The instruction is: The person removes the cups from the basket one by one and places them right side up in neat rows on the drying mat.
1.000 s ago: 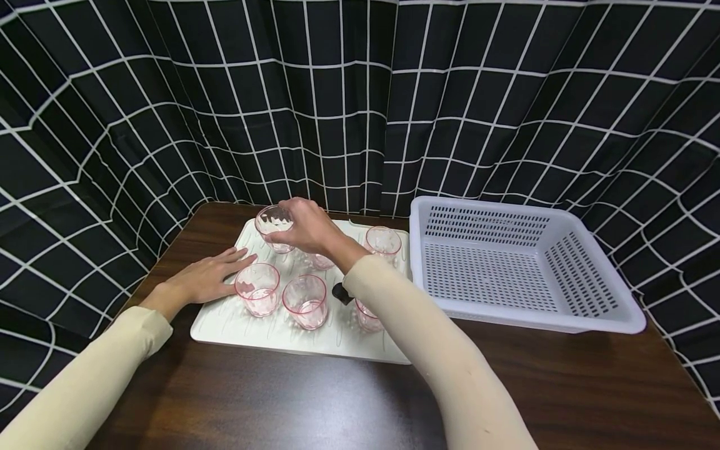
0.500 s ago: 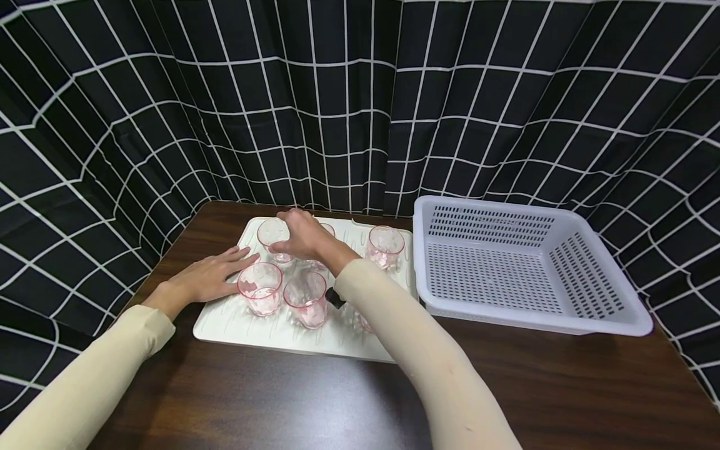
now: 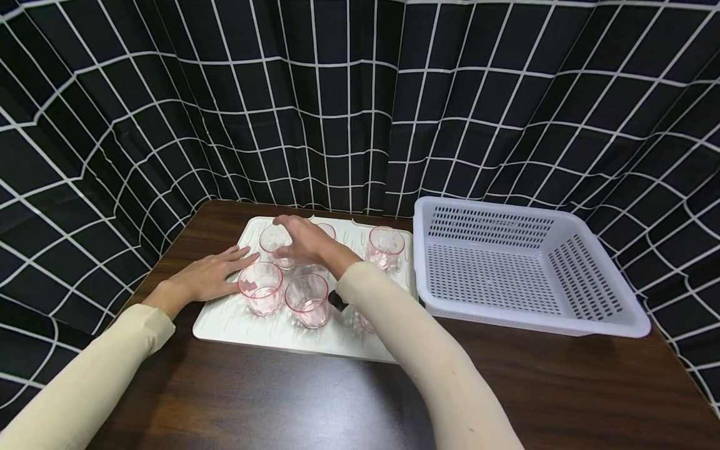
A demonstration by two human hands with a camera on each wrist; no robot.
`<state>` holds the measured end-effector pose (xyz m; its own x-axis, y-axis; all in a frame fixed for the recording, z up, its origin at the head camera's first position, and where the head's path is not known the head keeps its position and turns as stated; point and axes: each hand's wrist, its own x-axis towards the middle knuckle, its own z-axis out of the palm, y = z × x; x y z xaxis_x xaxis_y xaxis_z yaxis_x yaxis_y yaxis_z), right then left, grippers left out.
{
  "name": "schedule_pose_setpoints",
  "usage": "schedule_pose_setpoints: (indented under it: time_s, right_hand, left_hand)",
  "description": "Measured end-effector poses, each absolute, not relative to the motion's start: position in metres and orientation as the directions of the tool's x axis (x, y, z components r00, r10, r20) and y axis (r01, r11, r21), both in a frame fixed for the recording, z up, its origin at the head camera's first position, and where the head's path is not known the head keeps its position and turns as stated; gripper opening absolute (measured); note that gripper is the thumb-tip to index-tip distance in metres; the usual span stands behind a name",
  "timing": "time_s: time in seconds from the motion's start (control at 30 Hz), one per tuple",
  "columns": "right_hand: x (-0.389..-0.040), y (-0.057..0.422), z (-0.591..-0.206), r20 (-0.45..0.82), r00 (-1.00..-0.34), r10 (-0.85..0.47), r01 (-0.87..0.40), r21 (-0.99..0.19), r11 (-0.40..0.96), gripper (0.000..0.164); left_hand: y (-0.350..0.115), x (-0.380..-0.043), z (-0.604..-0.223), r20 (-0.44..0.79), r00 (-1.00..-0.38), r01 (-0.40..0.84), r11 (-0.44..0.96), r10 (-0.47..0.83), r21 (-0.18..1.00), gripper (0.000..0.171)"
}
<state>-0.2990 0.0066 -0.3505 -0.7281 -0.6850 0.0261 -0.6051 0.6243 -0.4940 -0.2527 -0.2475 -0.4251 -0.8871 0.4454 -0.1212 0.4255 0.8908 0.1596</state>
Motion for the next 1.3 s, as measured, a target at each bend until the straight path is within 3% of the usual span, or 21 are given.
schedule_pose_setpoints:
  time_s: [0.23,0.53,0.77,1.0,1.3]
  right_hand:
    - [-0.298,0.007,-0.357,0.037,-0.735,-0.677,-0.599,-0.504,0.622,0.063]
    - [-0.3,0.013,-0.355,0.014,-0.741,-0.671,-0.609,-0.436,0.663,0.072]
    - [-0.304,0.029,-0.337,0.053,-0.781,-0.623,-0.56,-0.502,0.659,0.073]
    - [-0.305,0.078,-0.299,0.146,-0.836,-0.529,-0.507,-0.575,0.642,0.074]
    - [-0.302,0.182,-0.275,0.165,-0.912,-0.375,-0.405,-0.498,0.767,0.076]
  left_hand:
    - [-0.245,-0.252,-0.426,-0.125,-0.888,0.422,0.892,0.443,0.163,0.076]
    - [-0.245,-0.255,-0.427,-0.124,-0.883,0.433,0.888,0.452,0.157,0.076]
    - [-0.245,-0.257,-0.423,-0.144,-0.878,0.436,0.887,0.456,0.153,0.076]
    - [-0.243,-0.257,-0.421,-0.161,-0.872,0.439,0.884,0.462,0.158,0.076]
    - [-0.25,-0.257,-0.416,-0.139,-0.877,0.438,0.885,0.46,0.16,0.076]
